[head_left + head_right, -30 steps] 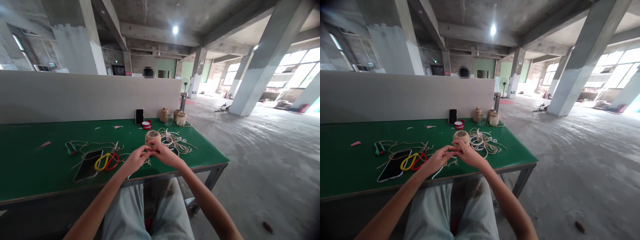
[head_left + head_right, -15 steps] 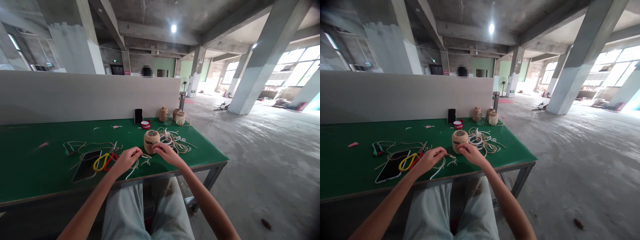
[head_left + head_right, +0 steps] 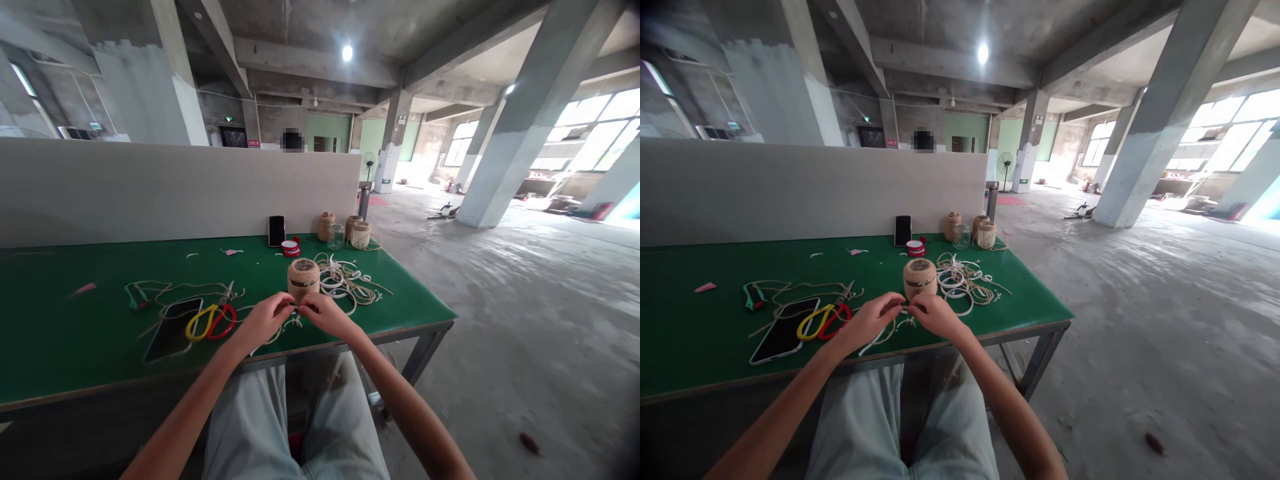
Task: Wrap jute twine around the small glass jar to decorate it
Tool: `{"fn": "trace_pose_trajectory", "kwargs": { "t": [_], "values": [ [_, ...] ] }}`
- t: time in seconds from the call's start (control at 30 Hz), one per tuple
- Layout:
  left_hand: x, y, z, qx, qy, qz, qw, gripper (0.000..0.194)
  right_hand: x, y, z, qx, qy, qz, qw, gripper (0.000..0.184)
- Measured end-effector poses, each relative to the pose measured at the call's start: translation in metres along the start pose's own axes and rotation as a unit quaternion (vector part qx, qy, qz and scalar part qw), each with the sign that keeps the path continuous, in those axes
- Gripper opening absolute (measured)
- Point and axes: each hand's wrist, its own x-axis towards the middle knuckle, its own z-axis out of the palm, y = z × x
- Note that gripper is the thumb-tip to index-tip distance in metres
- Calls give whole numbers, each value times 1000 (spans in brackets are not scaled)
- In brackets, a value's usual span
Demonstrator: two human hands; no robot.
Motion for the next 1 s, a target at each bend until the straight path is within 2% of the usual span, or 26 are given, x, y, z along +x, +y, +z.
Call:
{"fn": "trace_pose_trajectory", "kwargs": {
  "t": [0.07,0.13,0.2,0.27,0.33,0.43,0.5,0.57,0.6,0.63,0.67,0.7,0.73,0.8,0.83,0.9,1.0],
  "values": [
    [2,0,4,-10,1,0,1000,25,-1,2,5,15,17,7,1000,15],
    [4,-3,8,-23,52,2,998,26,-3,4,13,37,33,19,999,19],
    [6,-8,13,-77,117,-8,990,25,-5,5,25,118,44,40,991,25],
    [7,-12,18,-187,161,-39,968,26,-6,4,40,265,45,66,961,29],
    [8,-12,24,-319,173,-78,928,28,-5,1,56,375,42,82,922,32],
    [7,-10,29,-439,159,-135,874,39,0,-5,74,423,50,103,899,30],
    [6,-12,26,-433,165,-149,873,44,3,-8,79,435,63,123,890,32],
    [2,-20,16,-342,187,-130,912,44,5,-9,78,441,66,145,883,34],
    [0,-26,9,-257,205,-115,938,43,5,-9,75,441,63,156,882,34],
    [-4,-34,0,-137,220,-104,960,40,5,-8,72,439,60,165,881,33],
    [-9,-42,-9,14,224,-109,968,38,4,-7,68,433,58,173,883,33],
    [-15,-51,-19,163,227,-142,950,37,2,-5,65,425,59,180,885,31],
    [-21,-60,-27,282,216,-185,916,36,1,-3,62,415,63,186,889,29],
    [-33,-76,-40,398,126,-259,871,36,-1,1,57,387,77,193,898,25],
    [-38,-83,-45,427,101,-277,855,36,-2,3,55,370,85,195,904,23],
    [-43,-92,-50,455,67,-283,842,37,-3,6,52,326,100,192,920,22],
    [-36,-98,-54,429,26,-307,849,41,-4,8,51,248,120,169,946,21]
  ]
}}
